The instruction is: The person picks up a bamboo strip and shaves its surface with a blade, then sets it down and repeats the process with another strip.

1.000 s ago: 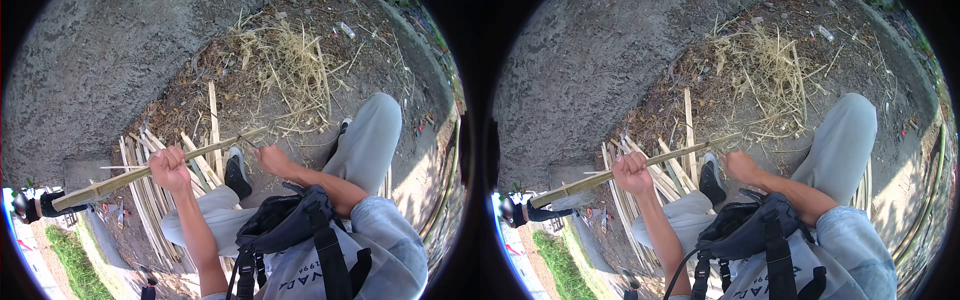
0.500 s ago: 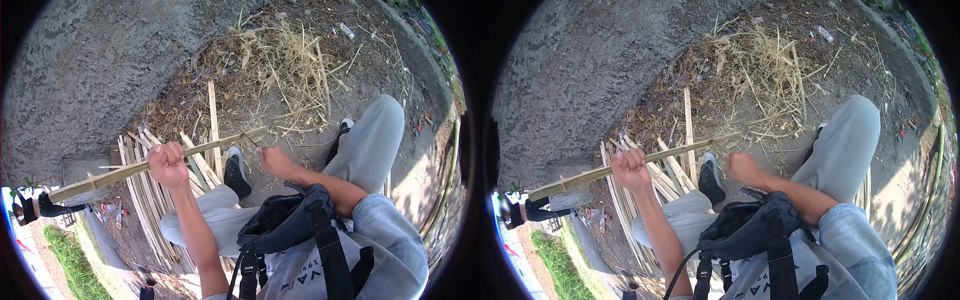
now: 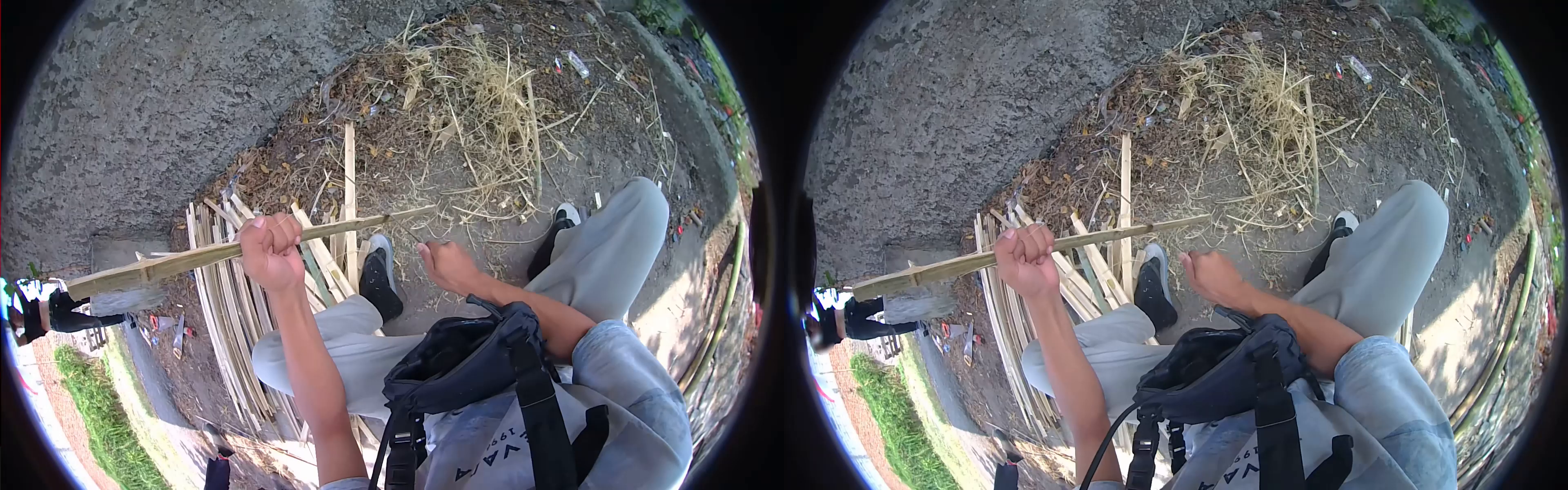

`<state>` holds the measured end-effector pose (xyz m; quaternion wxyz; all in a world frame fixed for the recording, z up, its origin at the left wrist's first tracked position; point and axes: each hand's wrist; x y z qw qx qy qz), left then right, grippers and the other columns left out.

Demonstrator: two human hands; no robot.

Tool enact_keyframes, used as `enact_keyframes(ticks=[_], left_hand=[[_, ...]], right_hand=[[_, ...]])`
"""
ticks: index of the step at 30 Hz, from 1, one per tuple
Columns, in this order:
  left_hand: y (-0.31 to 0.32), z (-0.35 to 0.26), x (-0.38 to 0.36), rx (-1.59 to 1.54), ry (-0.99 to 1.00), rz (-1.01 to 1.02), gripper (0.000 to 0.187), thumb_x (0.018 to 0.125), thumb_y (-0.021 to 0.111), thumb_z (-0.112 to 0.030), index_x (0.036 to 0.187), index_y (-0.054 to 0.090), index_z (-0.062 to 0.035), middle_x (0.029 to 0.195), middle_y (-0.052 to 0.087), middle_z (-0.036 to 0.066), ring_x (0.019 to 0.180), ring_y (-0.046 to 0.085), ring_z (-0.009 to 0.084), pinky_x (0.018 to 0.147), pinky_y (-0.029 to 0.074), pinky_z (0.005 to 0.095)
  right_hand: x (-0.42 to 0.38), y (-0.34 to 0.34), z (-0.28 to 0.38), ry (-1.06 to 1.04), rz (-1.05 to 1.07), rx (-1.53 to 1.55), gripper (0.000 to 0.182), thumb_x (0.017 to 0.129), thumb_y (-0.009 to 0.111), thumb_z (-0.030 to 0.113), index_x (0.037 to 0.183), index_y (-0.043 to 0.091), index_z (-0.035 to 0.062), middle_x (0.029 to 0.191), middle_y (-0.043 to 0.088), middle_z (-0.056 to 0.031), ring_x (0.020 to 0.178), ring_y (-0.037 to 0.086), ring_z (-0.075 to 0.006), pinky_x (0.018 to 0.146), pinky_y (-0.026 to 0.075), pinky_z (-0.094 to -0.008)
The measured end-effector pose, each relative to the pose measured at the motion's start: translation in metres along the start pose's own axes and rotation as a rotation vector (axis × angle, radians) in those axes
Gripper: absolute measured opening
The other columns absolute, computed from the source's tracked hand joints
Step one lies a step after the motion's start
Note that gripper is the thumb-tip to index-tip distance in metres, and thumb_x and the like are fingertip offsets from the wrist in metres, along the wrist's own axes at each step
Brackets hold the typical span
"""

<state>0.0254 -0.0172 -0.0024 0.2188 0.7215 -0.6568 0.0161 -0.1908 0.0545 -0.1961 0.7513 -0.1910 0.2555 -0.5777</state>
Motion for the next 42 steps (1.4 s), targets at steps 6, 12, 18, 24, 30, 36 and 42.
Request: enact_keyframes(ticks=[6,12,18,24,30,36,42], left_hand=[[-0.008,-0.002,-0.001,-0.017,-0.02,-0.019,0.046,0.088,0.044,-0.017,0.05,0.019,-0.0145,0.043,0.018,0.0,0.042,0.019,0.014,0.048,0.026,0.0329],[-0.008,-0.003,0.0,-0.024,-0.024,-0.006,0.044,0.087,0.044,-0.016,0.05,0.019,-0.0154,0.042,0.02,0.001,0.041,0.019,0.0141,0.047,0.027,0.0336],[-0.014,-0.002,-0.001,-0.046,-0.024,-0.005,0.044,0.087,0.044,-0.016,0.05,0.02,-0.0151,0.042,0.02,0.002,0.041,0.02,0.0145,0.047,0.027,0.0332],[-0.014,-0.004,0.006,-0.092,-0.029,0.102,0.042,0.084,0.043,-0.014,0.05,0.019,-0.0154,0.041,0.021,0.002,0.04,0.02,0.0146,0.046,0.027,0.0335],[-0.011,-0.003,0.0,-0.079,-0.021,0.137,0.042,0.083,0.044,-0.013,0.049,0.02,-0.0149,0.041,0.023,0.003,0.039,0.02,0.0149,0.045,0.027,0.0336],[-0.015,-0.004,0.002,-0.117,0.003,0.19,0.039,0.08,0.043,-0.011,0.049,0.02,-0.0148,0.04,0.024,0.003,0.037,0.02,0.0152,0.042,0.027,0.0339],[-0.014,-0.001,0.0,-0.097,-0.002,0.212,0.042,0.081,0.044,-0.011,0.047,0.019,-0.0146,0.039,0.023,0.003,0.038,0.021,0.0155,0.043,0.028,0.0342]], right_hand=[[-0.004,0.033,-0.081,0.078,0.025,-0.097,0.045,0.101,0.044,0.029,0.081,0.064,-0.0058,0.066,0.06,-0.0293,0.067,0.063,-0.0492,0.065,0.052,-0.0544],[-0.002,-0.007,-0.018,0.034,0.019,-0.139,0.042,0.101,0.045,0.03,0.084,0.064,-0.0026,0.071,0.063,-0.0291,0.072,0.065,-0.0478,0.067,0.052,-0.0547],[-0.01,0.014,-0.016,-0.013,0.023,0.016,0.044,0.101,0.044,0.034,0.089,0.064,-0.0041,0.073,0.063,-0.0298,0.073,0.063,-0.0493,0.07,0.052,-0.0555],[0.011,0.011,-0.066,0.177,0.128,-0.073,0.048,0.102,0.041,0.035,0.088,0.064,-0.0049,0.076,0.063,-0.0311,0.075,0.063,-0.05,0.071,0.051,-0.0558],[-0.007,0.015,0.009,-0.264,-0.097,0.184,0.048,0.102,0.042,0.031,0.078,0.067,-0.0023,0.073,0.063,-0.0305,0.071,0.063,-0.0495,0.07,0.05,-0.0558],[0.01,0.017,-0.074,0.224,0.084,-0.107,0.048,0.102,0.041,0.035,0.086,0.064,-0.0045,0.077,0.063,-0.0309,0.072,0.062,-0.0503,0.07,0.051,-0.0551],[-0.009,0.025,0.003,-0.243,-0.12,0.25,0.048,0.102,0.042,0.033,0.086,0.067,-0.0051,0.072,0.062,-0.0316,0.071,0.063,-0.0505,0.071,0.052,-0.0558]])
Point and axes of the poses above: each hand's wrist, its own x-axis towards the middle knuckle, its own y-axis out of the palm, z = x × y
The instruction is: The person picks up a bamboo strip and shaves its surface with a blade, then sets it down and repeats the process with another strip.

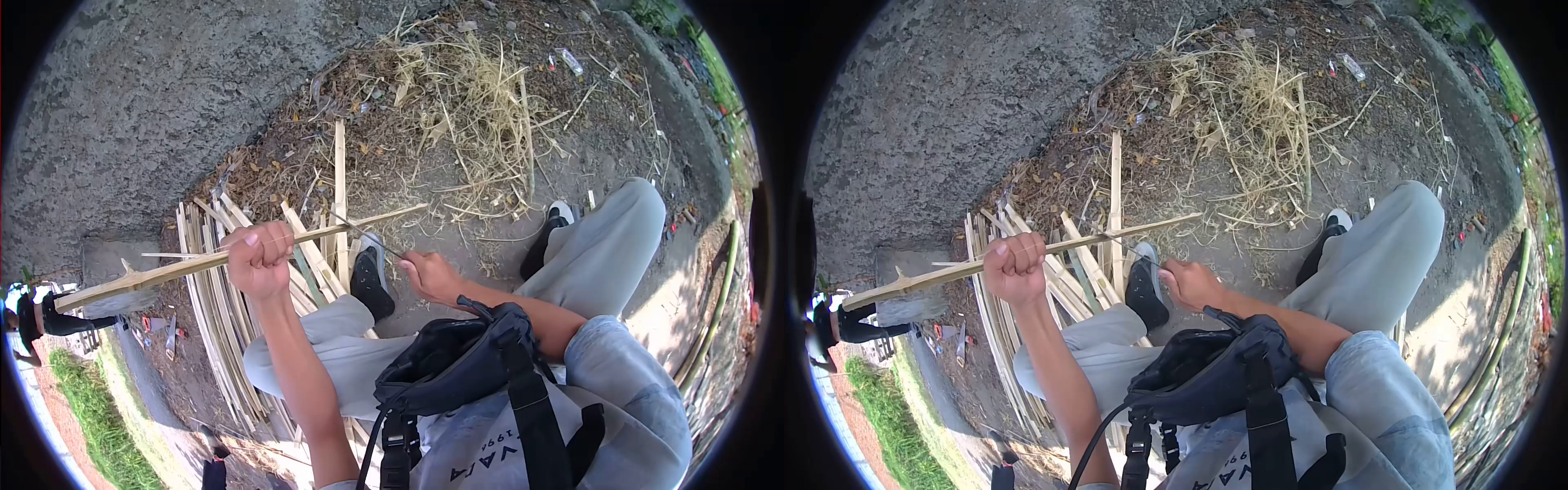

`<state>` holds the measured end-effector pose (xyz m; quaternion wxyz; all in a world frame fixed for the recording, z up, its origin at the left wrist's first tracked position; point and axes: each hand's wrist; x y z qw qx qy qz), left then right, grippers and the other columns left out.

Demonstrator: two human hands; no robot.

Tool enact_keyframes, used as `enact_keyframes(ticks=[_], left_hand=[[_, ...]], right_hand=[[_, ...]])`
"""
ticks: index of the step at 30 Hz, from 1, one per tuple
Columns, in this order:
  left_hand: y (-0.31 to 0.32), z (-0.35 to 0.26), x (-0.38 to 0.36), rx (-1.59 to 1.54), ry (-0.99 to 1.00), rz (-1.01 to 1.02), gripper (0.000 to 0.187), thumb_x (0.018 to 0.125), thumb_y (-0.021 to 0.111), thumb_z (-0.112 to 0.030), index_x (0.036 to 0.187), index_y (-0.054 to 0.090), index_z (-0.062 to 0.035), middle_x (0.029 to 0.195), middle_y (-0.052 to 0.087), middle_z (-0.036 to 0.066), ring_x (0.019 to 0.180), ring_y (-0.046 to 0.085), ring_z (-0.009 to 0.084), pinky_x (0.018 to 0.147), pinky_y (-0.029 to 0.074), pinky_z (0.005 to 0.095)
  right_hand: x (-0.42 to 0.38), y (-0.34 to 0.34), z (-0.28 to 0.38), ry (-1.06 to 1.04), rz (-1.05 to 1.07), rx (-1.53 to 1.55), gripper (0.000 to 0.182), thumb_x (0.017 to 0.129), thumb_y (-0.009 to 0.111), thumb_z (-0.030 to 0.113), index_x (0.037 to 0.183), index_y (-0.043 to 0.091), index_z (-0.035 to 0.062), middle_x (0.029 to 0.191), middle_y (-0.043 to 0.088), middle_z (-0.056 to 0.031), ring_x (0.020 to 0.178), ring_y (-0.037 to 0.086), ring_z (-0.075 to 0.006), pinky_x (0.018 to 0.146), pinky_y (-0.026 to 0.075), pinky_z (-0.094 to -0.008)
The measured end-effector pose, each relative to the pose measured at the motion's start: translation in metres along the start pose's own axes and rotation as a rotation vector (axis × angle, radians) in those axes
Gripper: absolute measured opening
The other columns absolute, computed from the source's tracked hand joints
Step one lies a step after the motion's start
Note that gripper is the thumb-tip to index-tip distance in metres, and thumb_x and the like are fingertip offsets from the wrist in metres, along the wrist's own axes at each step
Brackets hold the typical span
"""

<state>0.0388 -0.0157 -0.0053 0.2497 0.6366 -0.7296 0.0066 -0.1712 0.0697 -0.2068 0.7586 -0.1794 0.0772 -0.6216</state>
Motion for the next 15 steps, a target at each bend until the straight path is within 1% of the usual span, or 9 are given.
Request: enact_keyframes(ticks=[3,6,7,9,12,15], left_hand=[[-0.004,-0.001,-0.002,-0.022,0.003,-0.039,0.042,0.081,0.043,-0.011,0.048,0.018,-0.0145,0.039,0.023,0.003,0.038,0.021,0.0152,0.043,0.028,0.0341],[-0.005,-0.002,0.0,-0.019,0.013,-0.034,0.042,0.081,0.044,-0.011,0.048,0.019,-0.0152,0.04,0.022,0.003,0.037,0.02,0.015,0.043,0.027,0.0341],[-0.004,-0.001,0.001,-0.015,0.01,-0.044,0.042,0.081,0.044,-0.012,0.048,0.019,-0.0153,0.04,0.022,0.003,0.037,0.02,0.015,0.043,0.027,0.0341],[0.0,0.0,0.002,0.0,0.009,-0.031,0.041,0.081,0.044,-0.01,0.048,0.019,-0.0149,0.039,0.023,0.004,0.037,0.02,0.015,0.043,0.028,0.0342],[0.002,0.0,0.0,-0.001,0.003,-0.02,0.041,0.079,0.045,-0.009,0.048,0.019,-0.0141,0.039,0.024,0.004,0.037,0.021,0.015,0.043,0.029,0.0341],[0.0,0.001,-0.001,-0.028,0.028,0.088,0.039,0.078,0.045,-0.009,0.048,0.021,-0.0133,0.039,0.025,0.003,0.037,0.021,0.015,0.042,0.028,0.0342]], right_hand=[[-0.005,-0.001,-0.049,0.428,0.128,-0.27,0.047,0.102,0.041,0.033,0.085,0.066,-0.0045,0.072,0.062,-0.0312,0.071,0.063,-0.0504,0.07,0.051,-0.0558],[-0.002,-0.033,-0.063,0.3,0.301,-0.466,0.045,0.102,0.041,0.032,0.086,0.064,-0.0036,0.071,0.062,-0.0301,0.071,0.062,-0.0506,0.07,0.051,-0.0563],[-0.002,-0.026,-0.06,0.305,0.231,-0.396,0.045,0.102,0.041,0.031,0.086,0.064,-0.0037,0.071,0.062,-0.0296,0.071,0.063,-0.0503,0.07,0.051,-0.0563],[0.006,-0.024,-0.005,0.314,0.129,-0.276,0.045,0.103,0.04,0.03,0.085,0.065,-0.0039,0.071,0.063,-0.0285,0.071,0.063,-0.0498,0.069,0.051,-0.0564],[0.009,-0.02,0.026,0.078,0.132,-0.058,0.047,0.103,0.039,0.031,0.084,0.065,-0.0048,0.071,0.063,-0.0283,0.071,0.063,-0.0493,0.071,0.051,-0.0565],[-0.001,-0.012,-0.021,0.188,0.1,-0.25,0.044,0.103,0.04,0.031,0.089,0.062,-0.0048,0.071,0.064,-0.0284,0.071,0.063,-0.0488,0.071,0.051,-0.0567]])
Point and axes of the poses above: each hand's wrist, its own x-axis towards the middle knuckle, its own y-axis out of the palm, z = x × y
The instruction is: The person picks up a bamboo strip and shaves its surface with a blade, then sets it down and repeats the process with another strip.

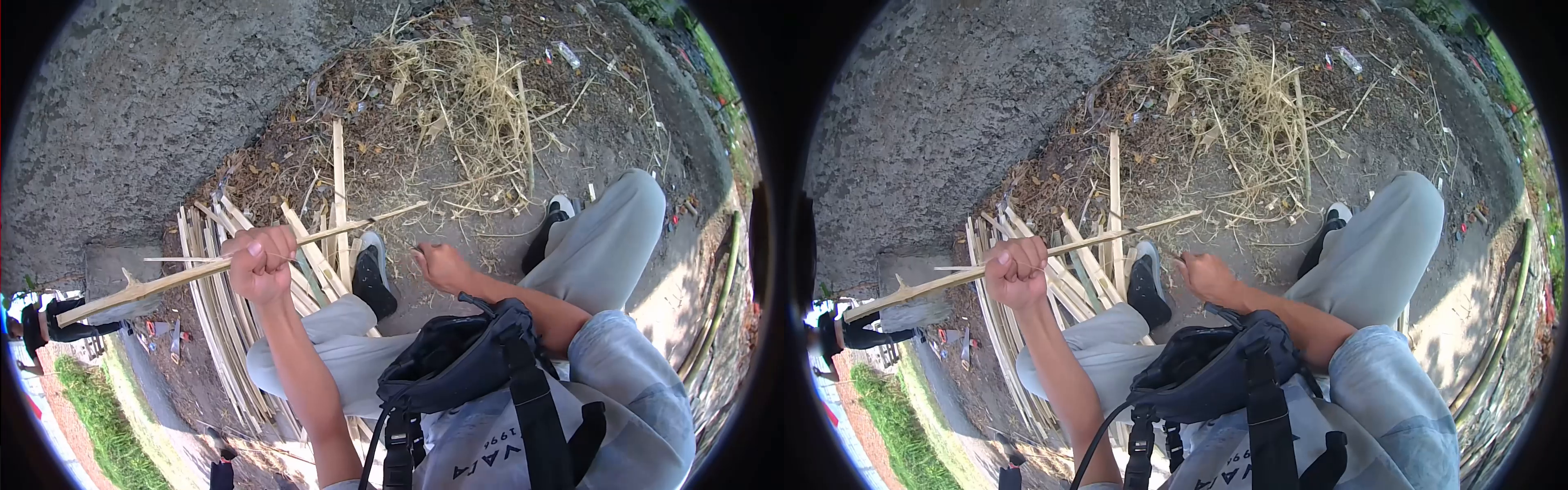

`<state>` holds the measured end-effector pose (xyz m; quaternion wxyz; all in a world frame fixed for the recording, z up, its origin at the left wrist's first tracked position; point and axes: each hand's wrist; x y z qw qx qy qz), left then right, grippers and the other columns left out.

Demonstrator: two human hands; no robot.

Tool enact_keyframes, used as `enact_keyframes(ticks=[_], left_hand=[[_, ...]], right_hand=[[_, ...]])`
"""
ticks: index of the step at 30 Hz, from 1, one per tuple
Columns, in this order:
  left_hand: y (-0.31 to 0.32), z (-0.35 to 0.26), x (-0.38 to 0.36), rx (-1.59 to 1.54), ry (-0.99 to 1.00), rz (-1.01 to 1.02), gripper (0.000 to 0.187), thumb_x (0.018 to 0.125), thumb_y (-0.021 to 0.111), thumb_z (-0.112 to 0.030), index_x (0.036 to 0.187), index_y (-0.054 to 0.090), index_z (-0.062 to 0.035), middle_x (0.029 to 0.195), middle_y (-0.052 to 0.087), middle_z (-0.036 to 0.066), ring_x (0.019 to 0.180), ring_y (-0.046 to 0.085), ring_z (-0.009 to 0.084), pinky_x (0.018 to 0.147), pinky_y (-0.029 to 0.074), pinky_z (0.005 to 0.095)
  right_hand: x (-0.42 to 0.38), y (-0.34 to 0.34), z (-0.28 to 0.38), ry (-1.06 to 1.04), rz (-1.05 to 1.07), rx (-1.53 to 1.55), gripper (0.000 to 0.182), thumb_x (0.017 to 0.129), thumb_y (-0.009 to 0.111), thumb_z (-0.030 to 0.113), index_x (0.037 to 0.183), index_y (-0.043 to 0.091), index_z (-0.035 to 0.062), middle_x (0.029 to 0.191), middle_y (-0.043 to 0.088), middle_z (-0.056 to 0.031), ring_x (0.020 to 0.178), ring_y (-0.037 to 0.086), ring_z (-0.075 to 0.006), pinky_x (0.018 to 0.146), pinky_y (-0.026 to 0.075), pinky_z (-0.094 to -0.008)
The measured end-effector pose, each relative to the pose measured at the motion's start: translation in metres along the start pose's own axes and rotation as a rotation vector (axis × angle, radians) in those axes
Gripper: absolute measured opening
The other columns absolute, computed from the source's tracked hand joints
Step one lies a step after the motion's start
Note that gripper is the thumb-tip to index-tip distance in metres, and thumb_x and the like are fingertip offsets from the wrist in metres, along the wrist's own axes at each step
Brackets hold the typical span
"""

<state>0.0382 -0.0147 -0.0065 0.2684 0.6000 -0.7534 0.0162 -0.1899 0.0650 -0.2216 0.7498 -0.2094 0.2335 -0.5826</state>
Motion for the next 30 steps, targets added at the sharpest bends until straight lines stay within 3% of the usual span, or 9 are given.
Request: enact_keyframes(ticks=[3,6,9,12,15,21,24,27,30], left_hand=[[0.001,-0.001,0.002,-0.045,0.034,0.13,0.035,0.076,0.048,-0.006,0.05,0.025,-0.0113,0.039,0.031,0.004,0.034,0.024,0.0146,0.039,0.031,0.0328],[0.0,0.002,0.004,-0.073,0.032,0.171,0.034,0.075,0.05,-0.007,0.05,0.027,-0.0102,0.038,0.033,0.004,0.034,0.027,0.0146,0.039,0.034,0.0319],[0.0,0.003,0.006,-0.062,0.032,0.212,0.034,0.075,0.05,-0.007,0.051,0.027,-0.0099,0.038,0.032,0.002,0.033,0.027,0.0143,0.039,0.033,0.0321],[0.001,0.001,0.005,-0.069,0.02,0.213,0.033,0.075,0.05,-0.007,0.051,0.027,-0.0097,0.038,0.032,0.002,0.033,0.027,0.0143,0.039,0.033,0.0321],[0.002,0.0,0.002,-0.077,0.03,0.178,0.031,0.075,0.05,-0.007,0.052,0.029,-0.0094,0.038,0.033,0.003,0.033,0.026,0.0148,0.039,0.033,0.0319],[0.014,0.001,0.004,-0.062,-0.006,0.224,0.033,0.071,0.051,-0.007,0.049,0.027,-0.0099,0.037,0.033,0.003,0.032,0.027,0.0153,0.038,0.034,0.0315],[0.014,0.001,0.003,-0.076,0.004,0.256,0.032,0.069,0.051,-0.007,0.048,0.028,-0.0098,0.037,0.033,0.004,0.031,0.027,0.0152,0.038,0.034,0.0312],[0.014,-0.001,0.007,-0.072,0.009,0.287,0.029,0.067,0.051,-0.007,0.046,0.03,-0.0086,0.037,0.033,0.004,0.031,0.027,0.0152,0.038,0.034,0.0307],[0.012,0.003,0.006,-0.093,-0.009,0.239,0.029,0.067,0.051,-0.007,0.046,0.03,-0.0082,0.036,0.033,0.004,0.031,0.026,0.015,0.038,0.034,0.0307]], right_hand=[[0.011,-0.01,-0.039,0.216,0.173,-0.123,0.043,0.103,0.041,0.032,0.092,0.061,-0.0041,0.071,0.063,-0.0289,0.07,0.063,-0.0494,0.071,0.05,-0.0573],[0.012,-0.011,0.002,0.143,0.044,0.047,0.04,0.101,0.044,0.032,0.093,0.063,-0.0018,0.074,0.063,-0.0295,0.072,0.062,-0.05,0.068,0.051,-0.0541],[0.004,-0.013,0.045,-0.151,-0.042,0.235,0.043,0.101,0.044,0.033,0.089,0.066,-0.0019,0.075,0.063,-0.0309,0.073,0.062,-0.0506,0.069,0.051,-0.054],[0.005,-0.002,0.02,0.18,0.032,0.044,0.042,0.101,0.045,0.033,0.09,0.066,-0.0016,0.073,0.063,-0.0305,0.072,0.062,-0.0502,0.068,0.051,-0.0539],[0.015,-0.007,-0.016,0.241,0.07,-0.025,0.04,0.1,0.046,0.032,0.09,0.065,-0.0011,0.068,0.061,-0.0293,0.068,0.061,-0.0501,0.065,0.05,-0.0539],[0.005,-0.024,0.057,-0.066,-0.006,0.19,0.053,0.101,0.043,0.034,0.078,0.067,-0.0087,0.071,0.061,-0.0346,0.068,0.061,-0.0523,0.069,0.051,-0.0568],[0.017,0.016,-0.005,0.178,0.025,0.094,0.048,0.1,0.045,0.032,0.078,0.065,-0.0062,0.065,0.06,-0.0297,0.064,0.06,-0.0508,0.065,0.05,-0.0559],[0.023,-0.015,0.01,0.218,0.062,0.053,0.045,0.1,0.046,0.031,0.083,0.065,-0.0053,0.065,0.06,-0.0295,0.065,0.06,-0.0504,0.066,0.049,-0.0569],[0.014,-0.033,0.061,0.027,-0.05,0.135,0.047,0.099,0.047,0.031,0.078,0.066,-0.006,0.067,0.061,-0.0307,0.068,0.062,-0.0495,0.068,0.05,-0.0564]])
Point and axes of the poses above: each hand's wrist, its own x-axis towards the middle knuckle, its own y-axis out of the palm, z = x × y
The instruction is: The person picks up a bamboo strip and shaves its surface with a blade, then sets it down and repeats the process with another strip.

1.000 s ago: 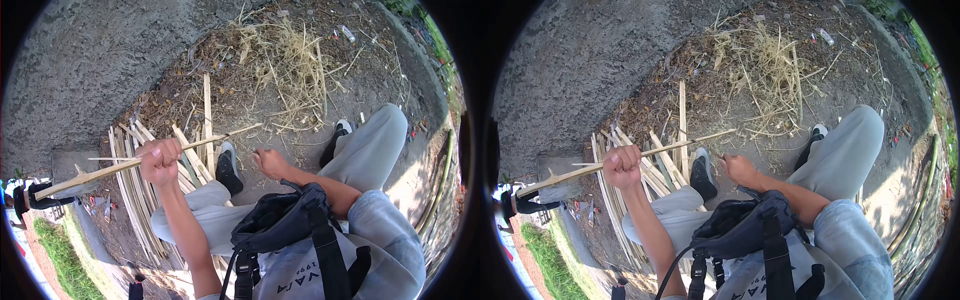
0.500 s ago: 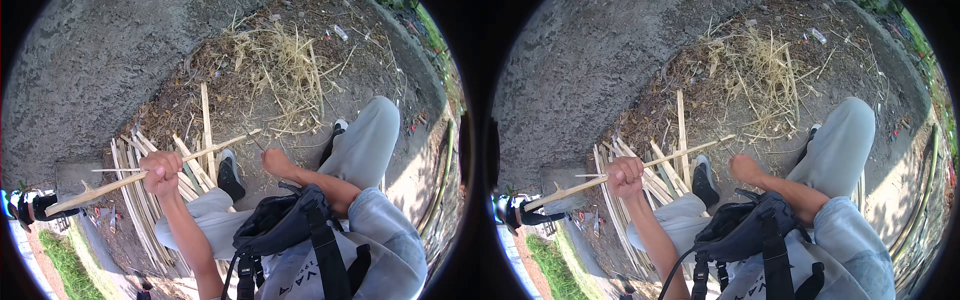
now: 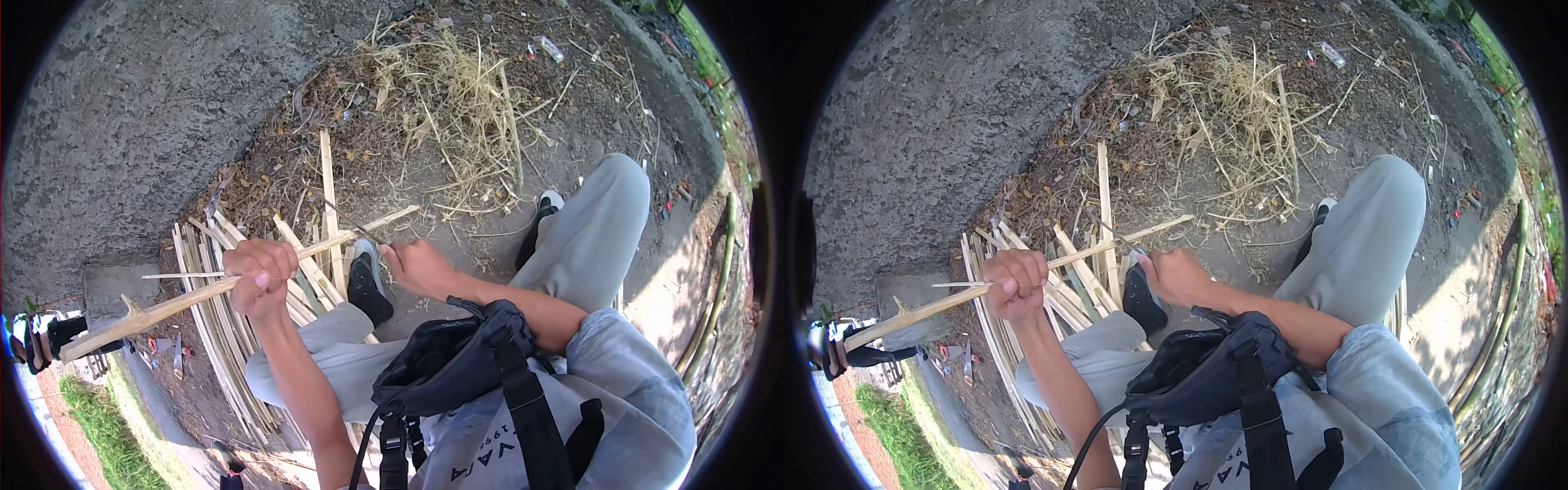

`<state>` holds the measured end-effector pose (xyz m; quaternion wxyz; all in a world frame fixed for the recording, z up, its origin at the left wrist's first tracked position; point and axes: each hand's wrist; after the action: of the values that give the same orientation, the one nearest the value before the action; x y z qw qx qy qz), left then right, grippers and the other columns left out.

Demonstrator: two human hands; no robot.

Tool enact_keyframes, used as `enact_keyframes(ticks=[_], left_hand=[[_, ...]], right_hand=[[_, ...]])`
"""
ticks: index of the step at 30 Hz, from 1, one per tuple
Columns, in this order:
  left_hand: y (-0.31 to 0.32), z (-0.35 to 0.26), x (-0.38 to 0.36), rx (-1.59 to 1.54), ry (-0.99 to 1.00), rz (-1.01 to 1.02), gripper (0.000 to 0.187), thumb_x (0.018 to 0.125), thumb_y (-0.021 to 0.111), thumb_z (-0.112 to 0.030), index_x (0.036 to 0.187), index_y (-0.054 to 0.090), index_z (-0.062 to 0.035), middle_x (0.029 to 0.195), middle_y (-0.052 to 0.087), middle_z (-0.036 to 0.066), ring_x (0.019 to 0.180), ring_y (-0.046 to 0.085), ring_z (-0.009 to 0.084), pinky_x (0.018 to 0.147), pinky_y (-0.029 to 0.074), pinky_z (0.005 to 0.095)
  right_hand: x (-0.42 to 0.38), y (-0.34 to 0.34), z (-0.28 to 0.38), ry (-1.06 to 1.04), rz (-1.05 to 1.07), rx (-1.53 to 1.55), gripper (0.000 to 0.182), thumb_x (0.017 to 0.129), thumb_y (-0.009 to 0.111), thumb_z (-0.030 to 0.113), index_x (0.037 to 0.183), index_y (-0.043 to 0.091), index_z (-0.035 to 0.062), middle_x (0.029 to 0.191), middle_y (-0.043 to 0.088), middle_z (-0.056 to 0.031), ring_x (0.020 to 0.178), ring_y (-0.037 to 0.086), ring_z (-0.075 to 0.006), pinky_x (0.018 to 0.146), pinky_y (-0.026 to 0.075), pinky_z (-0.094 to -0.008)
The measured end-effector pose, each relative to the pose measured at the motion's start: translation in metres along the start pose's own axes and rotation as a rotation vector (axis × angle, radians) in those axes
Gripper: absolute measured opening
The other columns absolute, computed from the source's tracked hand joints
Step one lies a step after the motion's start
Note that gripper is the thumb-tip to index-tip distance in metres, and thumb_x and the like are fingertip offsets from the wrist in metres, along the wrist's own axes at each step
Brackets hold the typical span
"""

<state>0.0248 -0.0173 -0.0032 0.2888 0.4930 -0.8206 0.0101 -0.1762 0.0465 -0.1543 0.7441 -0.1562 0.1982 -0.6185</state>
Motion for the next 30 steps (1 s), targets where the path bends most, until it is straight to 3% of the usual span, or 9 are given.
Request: enact_keyframes(ticks=[3,6,9,15,19,22,24,27,30], left_hand=[[0.002,0.0,0.002,-0.009,-0.011,0.006,0.03,0.067,0.051,-0.007,0.046,0.03,-0.0084,0.037,0.034,0.004,0.031,0.026,0.0146,0.038,0.034,0.0306],[0.003,-0.001,-0.001,-0.004,0.0,0.028,0.031,0.067,0.052,-0.007,0.045,0.03,-0.0088,0.037,0.035,0.004,0.031,0.027,0.0145,0.038,0.034,0.0304],[0.006,-0.003,0.006,0.021,-0.01,0.07,0.033,0.068,0.053,-0.007,0.044,0.029,-0.0093,0.037,0.035,0.004,0.032,0.027,0.0145,0.038,0.033,0.0304],[0.0,0.003,0.0,0.067,-0.001,-0.113,0.037,0.074,0.049,-0.009,0.047,0.025,-0.0112,0.038,0.03,0.003,0.034,0.024,0.0138,0.039,0.03,0.0317],[0.001,-0.001,0.0,0.092,0.007,-0.095,0.038,0.077,0.048,-0.009,0.048,0.024,-0.0109,0.038,0.03,0.003,0.034,0.024,0.0136,0.04,0.03,0.032],[-0.002,-0.001,0.004,0.094,-0.002,-0.065,0.037,0.077,0.048,-0.008,0.049,0.024,-0.0105,0.038,0.03,0.003,0.034,0.024,0.0136,0.04,0.031,0.032],[0.002,0.001,0.003,0.081,-0.003,-0.093,0.037,0.077,0.048,-0.008,0.049,0.024,-0.0105,0.038,0.03,0.003,0.034,0.024,0.0135,0.041,0.031,0.032],[-0.003,0.002,0.002,0.072,0.007,-0.08,0.036,0.076,0.048,-0.008,0.05,0.024,-0.011,0.039,0.031,0.002,0.034,0.025,0.0131,0.041,0.031,0.0315],[-0.004,0.0,0.001,0.063,0.009,-0.062,0.036,0.076,0.049,-0.007,0.05,0.023,-0.011,0.039,0.031,0.002,0.034,0.024,0.0133,0.04,0.031,0.0315]], right_hand=[[-0.003,0.008,-0.001,-0.109,0.016,-0.071,0.047,0.099,0.046,0.031,0.078,0.066,-0.0064,0.069,0.061,-0.0324,0.07,0.063,-0.0495,0.07,0.051,-0.0563],[0.006,0.026,-0.069,0.131,0.062,-0.132,0.042,0.099,0.047,0.029,0.083,0.065,-0.0051,0.069,0.062,-0.0311,0.07,0.063,-0.0494,0.069,0.051,-0.0565],[0.01,0.014,-0.067,0.114,0.093,-0.163,0.038,0.098,0.048,0.028,0.085,0.062,-0.0039,0.066,0.061,-0.0294,0.067,0.062,-0.0492,0.067,0.05,-0.0565],[-0.008,0.021,-0.026,-0.212,-0.058,-0.022,0.036,0.098,0.047,0.026,0.085,0.059,-0.0047,0.066,0.061,-0.0297,0.065,0.062,-0.0485,0.065,0.051,-0.0555],[0.004,0.06,-0.183,0.216,0.261,-0.336,0.035,0.095,0.049,0.021,0.091,0.067,-0.0087,0.079,0.065,-0.0313,0.073,0.064,-0.0508,0.07,0.053,-0.0555],[-0.002,0.034,-0.146,0.028,0.276,-0.315,0.038,0.095,0.048,0.022,0.092,0.069,-0.0092,0.074,0.064,-0.0314,0.072,0.064,-0.0508,0.071,0.053,-0.0548],[0.0,0.036,-0.087,0.195,0.092,-0.108,0.04,0.095,0.048,0.025,0.089,0.069,-0.0083,0.071,0.063,-0.0306,0.07,0.064,-0.0504,0.069,0.054,-0.0537],[-0.007,0.011,-0.017,0.002,0.064,-0.052,0.044,0.096,0.047,0.027,0.083,0.07,-0.0073,0.073,0.064,-0.0308,0.073,0.064,-0.0506,0.069,0.054,-0.0542],[-0.009,0.029,-0.062,-0.061,0.014,-0.121,0.046,0.098,0.045,0.029,0.081,0.068,-0.0072,0.072,0.063,-0.0309,0.072,0.063,-0.0512,0.069,0.053,-0.0561]])
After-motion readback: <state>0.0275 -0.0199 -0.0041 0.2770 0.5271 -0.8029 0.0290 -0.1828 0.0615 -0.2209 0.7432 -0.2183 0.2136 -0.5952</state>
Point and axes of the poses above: each hand's wrist, its own x-axis towards the middle knuckle, its own y-axis out of the palm, z = x × y
